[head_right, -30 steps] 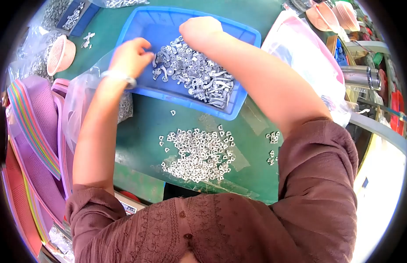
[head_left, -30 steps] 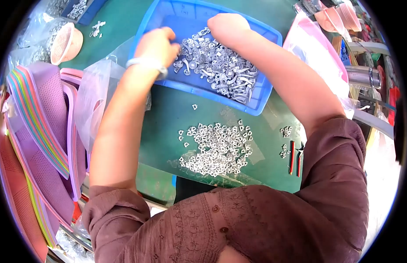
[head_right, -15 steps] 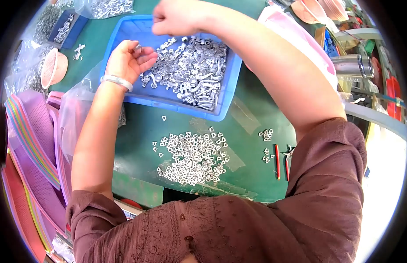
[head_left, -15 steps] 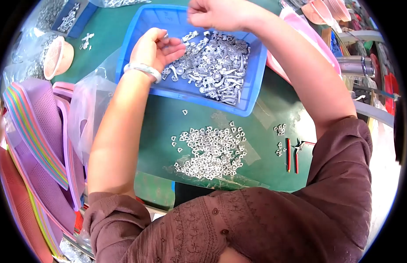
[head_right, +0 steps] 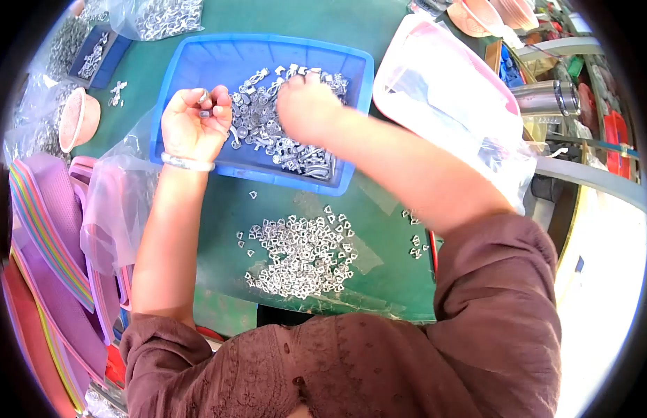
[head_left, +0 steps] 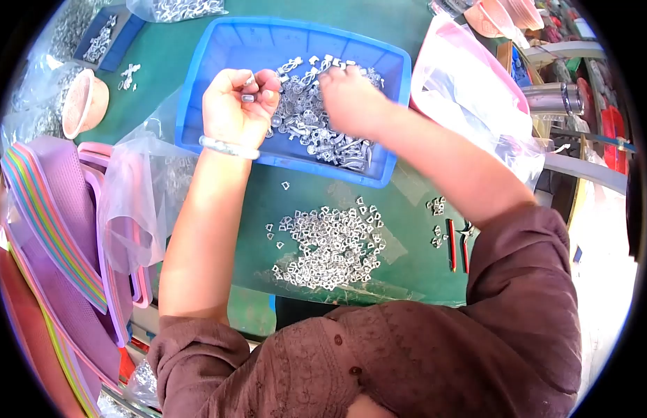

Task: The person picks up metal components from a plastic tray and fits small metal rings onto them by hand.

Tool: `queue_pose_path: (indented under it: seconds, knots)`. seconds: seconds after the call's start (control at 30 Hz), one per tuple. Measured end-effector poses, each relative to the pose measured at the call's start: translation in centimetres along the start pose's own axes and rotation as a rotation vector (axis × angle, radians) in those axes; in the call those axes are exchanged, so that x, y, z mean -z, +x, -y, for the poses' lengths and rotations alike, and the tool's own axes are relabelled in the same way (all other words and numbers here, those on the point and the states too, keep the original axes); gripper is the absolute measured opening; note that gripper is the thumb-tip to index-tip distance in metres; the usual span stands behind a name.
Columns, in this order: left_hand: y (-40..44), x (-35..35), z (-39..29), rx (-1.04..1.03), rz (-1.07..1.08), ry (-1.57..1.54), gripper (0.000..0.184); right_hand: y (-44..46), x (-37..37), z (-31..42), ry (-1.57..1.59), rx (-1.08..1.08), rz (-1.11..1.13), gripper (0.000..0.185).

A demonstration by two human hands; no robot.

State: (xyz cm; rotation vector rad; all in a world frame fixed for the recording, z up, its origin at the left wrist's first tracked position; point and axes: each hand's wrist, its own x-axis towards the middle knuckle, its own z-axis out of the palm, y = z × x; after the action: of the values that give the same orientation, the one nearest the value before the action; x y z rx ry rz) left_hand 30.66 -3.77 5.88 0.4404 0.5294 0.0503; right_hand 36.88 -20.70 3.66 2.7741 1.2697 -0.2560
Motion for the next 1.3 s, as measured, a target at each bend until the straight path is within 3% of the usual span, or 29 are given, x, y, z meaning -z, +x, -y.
queue_pose_path:
  seconds: [0.03,0.13,0.23,0.3,0.4,0.47,0.6,0.7,0.73,0.77,0.8,0.9,0.93,1.0,1.07,1.1,1.2,1.3]
  knots:
    - [-0.2,0.0,0.1,-0.013,-0.005,0.012,0.013,0.0,0.0,0.7,0.099,0.048,0.013,0.029]
    - [0.2,1.0,-0.1,-0.03,0.02,0.103,0.005,0.0,1.1,2.7,0.24,0.177,0.055,0.02]
    - [0.4,0.6,-0.6,-0.047,-0.031,0.246,0.008,1.7,2.7,1.8,0.363,-0.055,0.072,0.024]
    - [0.2,0.4,-0.7,-0.022,-0.056,0.282,0.012,3.1,1.9,-0.6,0.232,-0.067,-0.181,0.02]
    - [0.6,0.3,-0.7,0.065,-0.022,0.265,0.017,4.9,1.0,-1.6,0.135,-0.047,-0.039,0.017]
    - [1.0,0.0,-0.3,0.073,-0.114,0.265,0.018,5.2,2.0,-0.9,0.067,-0.007,0.018,0.017]
    - [1.5,0.3,0.1,0.128,-0.184,0.253,0.033,5.5,2.4,-1.3,0.068,0.061,-0.004,0.015]
    - [2.1,0.1,0.5,0.2,-0.122,0.196,0.036,5.3,4.3,-1.5,0.349,0.215,-0.144,0.018]
    - [2.1,-0.3,0.6,0.231,-0.079,0.156,0.036,5.3,6.1,-1.3,0.475,0.249,-0.03,0.024]
    - [2.1,-0.7,0.7,0.266,-0.034,0.114,0.036,5.4,6.3,-1.8,0.581,0.261,-0.09,0.024]
    - [2.1,-1.1,0.7,0.281,-0.029,0.112,0.033,5.6,6.4,-3.0,0.46,0.268,-0.116,0.022]
    - [2.6,-0.4,0.2,0.241,0.022,0.29,0.027,5.2,6.1,-4.4,0.125,0.169,-0.015,0.017]
    - [2.4,-0.9,0.6,0.201,-0.069,0.389,0.02,4.7,5.8,-4.2,0.043,0.145,0.019,0.016]
    - [2.3,-1.0,0.8,0.125,-0.024,0.721,0.017,3.7,5.8,-2.9,-0.145,0.1,0.131,0.017]
    - [2.4,-1.2,1.3,0.07,-0.004,1.008,0.014,3.9,4.2,-2.9,-0.187,0.107,0.175,0.017]
    - [3.1,-1.1,1.5,-0.068,0.073,1.351,0.015,3.9,3.6,-2.9,-0.207,0.11,0.196,0.016]
    - [3.9,-1.2,3.1,-0.271,0.292,1.957,0.017,3.6,2.6,-3.0,-0.218,0.13,0.143,0.015]
    - [3.7,-2.3,5.3,-0.26,0.276,2.233,0.021,3.5,1.9,-3.6,-0.176,0.149,0.095,0.014]
